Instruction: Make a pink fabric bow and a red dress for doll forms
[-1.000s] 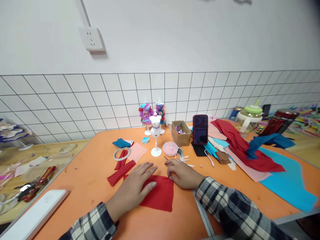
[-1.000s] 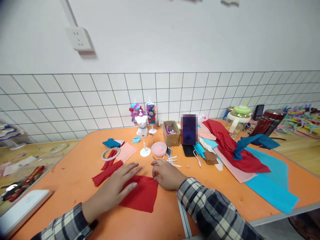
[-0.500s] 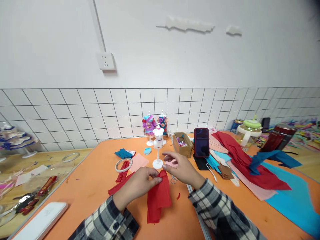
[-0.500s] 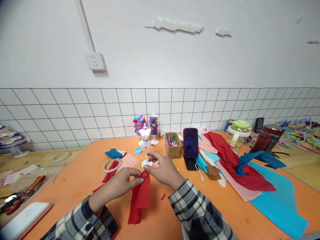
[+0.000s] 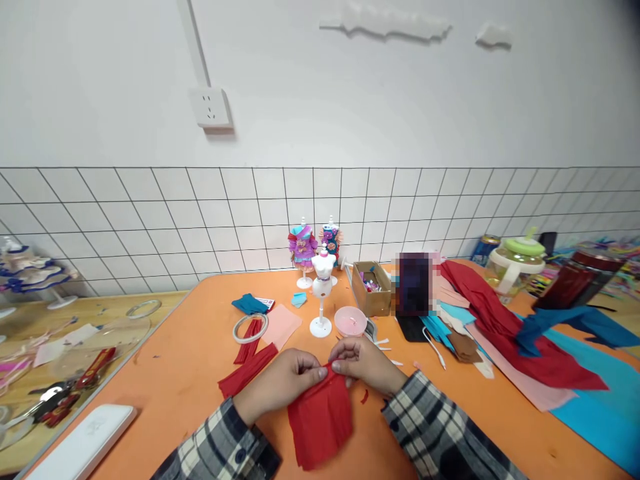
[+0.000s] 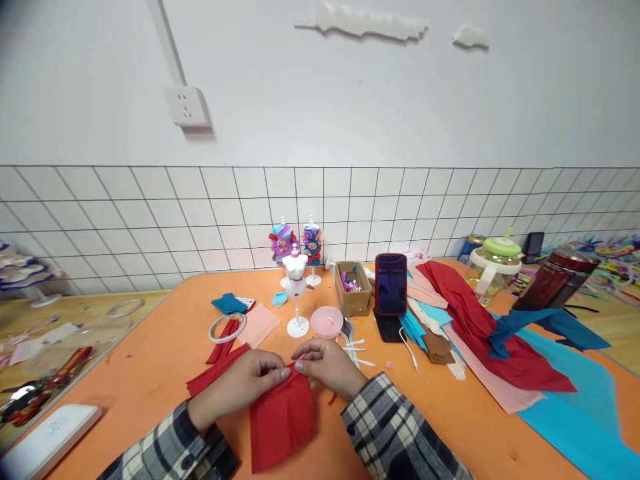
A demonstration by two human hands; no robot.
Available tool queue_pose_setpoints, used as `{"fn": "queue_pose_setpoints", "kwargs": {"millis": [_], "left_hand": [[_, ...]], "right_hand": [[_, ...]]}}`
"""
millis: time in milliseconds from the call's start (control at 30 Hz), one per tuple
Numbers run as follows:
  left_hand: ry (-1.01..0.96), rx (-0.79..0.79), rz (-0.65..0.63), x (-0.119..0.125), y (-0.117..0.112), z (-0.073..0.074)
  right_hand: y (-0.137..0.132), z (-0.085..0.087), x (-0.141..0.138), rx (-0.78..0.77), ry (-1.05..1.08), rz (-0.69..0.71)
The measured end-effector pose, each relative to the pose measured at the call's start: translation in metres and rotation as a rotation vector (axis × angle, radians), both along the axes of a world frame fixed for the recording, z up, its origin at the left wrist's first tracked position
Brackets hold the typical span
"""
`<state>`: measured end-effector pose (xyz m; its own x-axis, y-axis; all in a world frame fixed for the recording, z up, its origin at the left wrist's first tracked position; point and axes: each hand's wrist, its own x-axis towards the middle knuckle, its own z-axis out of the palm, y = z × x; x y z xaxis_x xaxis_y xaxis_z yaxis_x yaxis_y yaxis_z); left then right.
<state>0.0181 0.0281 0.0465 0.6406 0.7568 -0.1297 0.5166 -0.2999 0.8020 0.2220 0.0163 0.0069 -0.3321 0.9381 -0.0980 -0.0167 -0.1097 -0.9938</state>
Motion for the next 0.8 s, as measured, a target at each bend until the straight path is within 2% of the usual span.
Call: {"fn": "queue_pose_setpoints", "kwargs": {"millis": [133,233,400,500,600,800], "left_hand": [[0.046,0.189,0.106,0.001,-0.004,-0.002],[0.029,0.21,0.137,0.001,-0.003,-0.004],[-0.062,0.186,0.172,0.003,-0.001,-0.006],[-0.077,0.174,0.203,0.007,-0.003,-0.008],[-0.09,0.168,0.21,0.009,-0.005,-0.012],[-0.072,0.17,0.202,0.011,-0.004,-0.018]], "right_hand": [[-0.001,-0.009,-0.007,-0.117,0.039,-0.129],[0.001,-0.012,-0.009,-0.13,0.07,-0.194],[0.002,-0.008,-0.008,-0.026,0.048,-0.27],[0.0,-0.006,-0.008,-0.002,0.053,-0.255],[0.0,-0.009,-0.009,0.033,0.068,-0.245],[0.003,-0.018,-0.01,0.158,-0.024,-0.329]]}}
